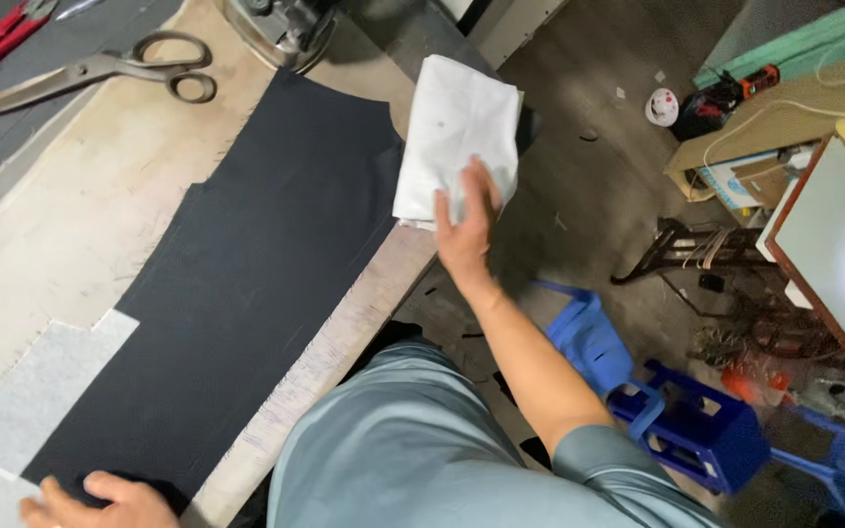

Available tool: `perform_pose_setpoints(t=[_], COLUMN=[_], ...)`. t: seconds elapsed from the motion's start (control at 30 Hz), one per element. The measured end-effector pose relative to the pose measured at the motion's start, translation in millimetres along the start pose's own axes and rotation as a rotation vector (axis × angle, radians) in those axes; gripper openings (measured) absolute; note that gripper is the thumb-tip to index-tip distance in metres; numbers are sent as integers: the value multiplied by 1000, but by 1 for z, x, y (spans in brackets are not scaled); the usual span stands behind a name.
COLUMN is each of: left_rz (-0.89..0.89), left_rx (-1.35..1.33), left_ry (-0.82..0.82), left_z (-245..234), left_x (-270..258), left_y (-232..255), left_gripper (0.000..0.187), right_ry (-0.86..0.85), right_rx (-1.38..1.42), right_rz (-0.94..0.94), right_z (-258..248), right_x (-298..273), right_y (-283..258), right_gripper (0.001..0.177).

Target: The person places a pattern piece on a dark fabric, marks around it using a ruler and a pink chalk, and then cuts the fabric along the marked line using shears. They also cut a smaller white fabric piece after removing it from a plastic bag.

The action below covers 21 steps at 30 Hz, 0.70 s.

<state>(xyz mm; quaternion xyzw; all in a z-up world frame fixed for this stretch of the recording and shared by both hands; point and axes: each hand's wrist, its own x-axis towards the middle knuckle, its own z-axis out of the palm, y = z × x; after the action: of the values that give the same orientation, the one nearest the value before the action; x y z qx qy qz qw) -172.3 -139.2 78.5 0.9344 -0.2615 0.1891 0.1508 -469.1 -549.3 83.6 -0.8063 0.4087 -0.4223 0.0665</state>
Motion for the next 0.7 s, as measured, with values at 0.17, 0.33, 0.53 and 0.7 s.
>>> perform_pose_setpoints(t=[0.17, 0.33, 0.53, 0.7], left_rz=[55, 87, -153, -247], left_rx=[-772, -1174, -1160, -995], left_ry=[-335, -948, -1409, -1760], left_z=[37, 52, 26, 14], left_x=[27, 44, 45, -7], left_y=[138, 302, 411, 454], left_gripper=[18, 44, 68, 80], right_ry=[-239, -148, 23, 82], right_rx=[223, 554, 688, 798], right_rz=[1329, 1513, 1635, 1763], right_z=[-66, -59, -88, -168], right_x=[28, -16, -55, -60], right_y=[45, 66, 59, 13], right_gripper=[63, 89, 90, 108])
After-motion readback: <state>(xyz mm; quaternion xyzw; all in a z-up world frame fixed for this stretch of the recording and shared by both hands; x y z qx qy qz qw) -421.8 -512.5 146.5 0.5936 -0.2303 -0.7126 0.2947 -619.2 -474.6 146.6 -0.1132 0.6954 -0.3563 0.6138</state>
